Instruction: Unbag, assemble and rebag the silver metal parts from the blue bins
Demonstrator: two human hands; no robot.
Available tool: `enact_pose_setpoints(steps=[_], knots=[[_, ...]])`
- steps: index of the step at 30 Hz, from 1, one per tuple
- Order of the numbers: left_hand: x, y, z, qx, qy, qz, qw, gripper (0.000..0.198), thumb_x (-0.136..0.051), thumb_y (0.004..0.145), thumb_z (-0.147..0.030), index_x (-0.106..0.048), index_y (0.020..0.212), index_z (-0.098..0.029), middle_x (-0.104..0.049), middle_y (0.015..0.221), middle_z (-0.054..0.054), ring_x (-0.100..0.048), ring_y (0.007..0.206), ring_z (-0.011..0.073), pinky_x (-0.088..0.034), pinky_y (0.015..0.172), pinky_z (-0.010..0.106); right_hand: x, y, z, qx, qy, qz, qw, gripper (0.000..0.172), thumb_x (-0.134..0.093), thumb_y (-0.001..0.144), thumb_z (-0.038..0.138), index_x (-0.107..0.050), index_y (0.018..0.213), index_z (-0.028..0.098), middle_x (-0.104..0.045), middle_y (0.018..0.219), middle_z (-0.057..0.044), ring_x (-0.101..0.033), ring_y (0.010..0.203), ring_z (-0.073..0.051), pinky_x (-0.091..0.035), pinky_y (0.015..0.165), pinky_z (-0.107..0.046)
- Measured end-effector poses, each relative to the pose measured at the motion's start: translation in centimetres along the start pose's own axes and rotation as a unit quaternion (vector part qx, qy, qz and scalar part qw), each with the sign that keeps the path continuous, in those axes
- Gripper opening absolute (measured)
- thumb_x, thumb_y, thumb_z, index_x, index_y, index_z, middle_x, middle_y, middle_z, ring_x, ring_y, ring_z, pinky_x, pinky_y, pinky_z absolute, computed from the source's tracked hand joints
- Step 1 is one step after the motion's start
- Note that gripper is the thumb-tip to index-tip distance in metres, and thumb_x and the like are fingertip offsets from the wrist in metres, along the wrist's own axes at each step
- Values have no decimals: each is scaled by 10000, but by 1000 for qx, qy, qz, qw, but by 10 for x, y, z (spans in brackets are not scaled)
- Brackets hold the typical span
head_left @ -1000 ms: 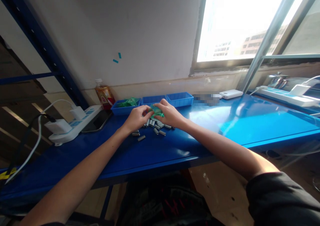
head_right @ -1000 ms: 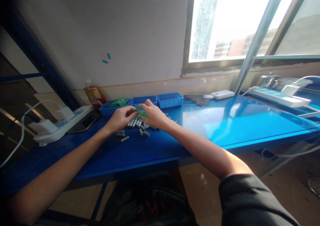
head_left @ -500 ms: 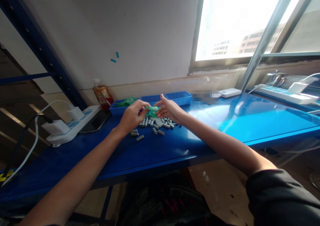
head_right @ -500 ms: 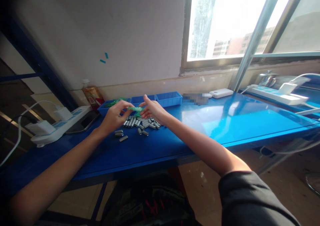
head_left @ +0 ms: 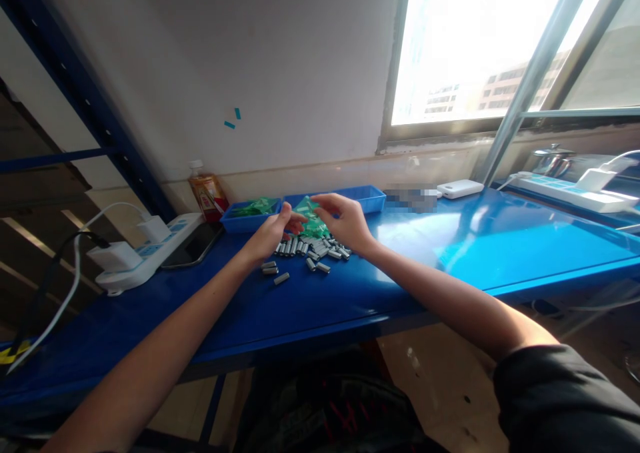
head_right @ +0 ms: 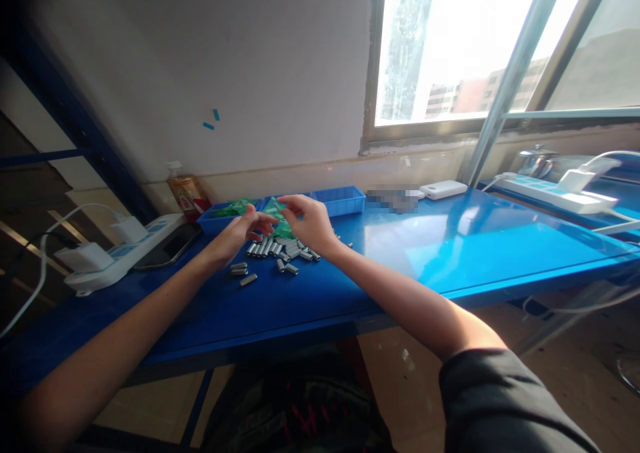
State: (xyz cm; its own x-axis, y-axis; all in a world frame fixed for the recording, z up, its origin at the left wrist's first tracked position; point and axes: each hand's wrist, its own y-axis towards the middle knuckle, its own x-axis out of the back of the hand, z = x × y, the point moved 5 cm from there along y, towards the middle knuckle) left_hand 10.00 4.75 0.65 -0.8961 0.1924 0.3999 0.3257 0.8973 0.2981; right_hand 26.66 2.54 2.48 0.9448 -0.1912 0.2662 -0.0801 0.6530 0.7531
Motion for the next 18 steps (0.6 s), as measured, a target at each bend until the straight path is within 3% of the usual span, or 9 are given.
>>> enact_pose_setpoints(steps=[4, 7, 9, 11, 13, 15, 18], knots=[[1, 1, 10, 83, -115, -23, 990, 544, -522, 757, -684, -631, 730, -152, -603, 661, 42, -563, 598, 158, -411, 521, 248, -17, -13, 24, 180, -117, 138, 967, 278, -477, 837, 96, -716, 888, 229, -681, 933, -42, -575, 887, -165, -453, 866, -314], [8, 1, 10, 43, -94, -90, 991, 387, -664, 707, -547, -615, 768, -169, -583, 659, 4, -523, 581, 133, -405, 527, 231, -25, -17, 26, 186, -153, 173, 955, 243, -510, 842, 121, -714, 919, 230, -667, 986, -54, -559, 928, -180, -431, 906, -335], [14, -2, 3, -22, -22, -141, 990, 356, -640, 737, -521, -626, 822, -175, -602, 698, 9, -529, 606, 142, -417, 548, 239, -25, -13, 20, 113, -141, 156, 971, 162, -577, 844, 242, -705, 933, 197, -660, 952, -66, -562, 904, -189, -440, 875, -337], [12, -7, -8, -96, 88, -155, 979, 326, -615, 772, -490, -644, 878, -183, -637, 787, 31, -568, 687, 167, -449, 614, 258, -23, -8, 6, -26, -73, 143, 987, 279, -570, 853, 403, -689, 889, 154, -656, 837, -61, -580, 812, -180, -468, 782, -313], [3, -12, -18, -166, 189, -110, 962, 286, -598, 803, -439, -662, 940, -195, -655, 913, 55, -601, 817, 196, -474, 722, 280, -24, -8, -10, -172, 38, 140, 974, 402, -500, 874, 491, -659, 805, 129, -640, 721, -49, -589, 707, -159, -479, 678, -277], [-8, -15, -24, -224, 247, -32, 942, 265, -570, 833, -390, -668, 997, -206, -645, 1041, 76, -599, 952, 218, -470, 842, 308, -25, -8, -22, -265, 125, 126, 948, 381, -496, 878, 462, -625, 754, 126, -628, 668, -43, -594, 645, -145, -478, 620, -253], [-8, -10, -24, -262, 295, 42, 918, 282, -541, 855, -370, -666, 1050, -209, -619, 1152, 88, -560, 1086, 239, -415, 983, 349, -19, -5, -35, -285, 120, 65, 949, 220, -579, 823, 337, -596, 726, 140, -614, 626, -22, -591, 587, -131, -458, 560, -224]])
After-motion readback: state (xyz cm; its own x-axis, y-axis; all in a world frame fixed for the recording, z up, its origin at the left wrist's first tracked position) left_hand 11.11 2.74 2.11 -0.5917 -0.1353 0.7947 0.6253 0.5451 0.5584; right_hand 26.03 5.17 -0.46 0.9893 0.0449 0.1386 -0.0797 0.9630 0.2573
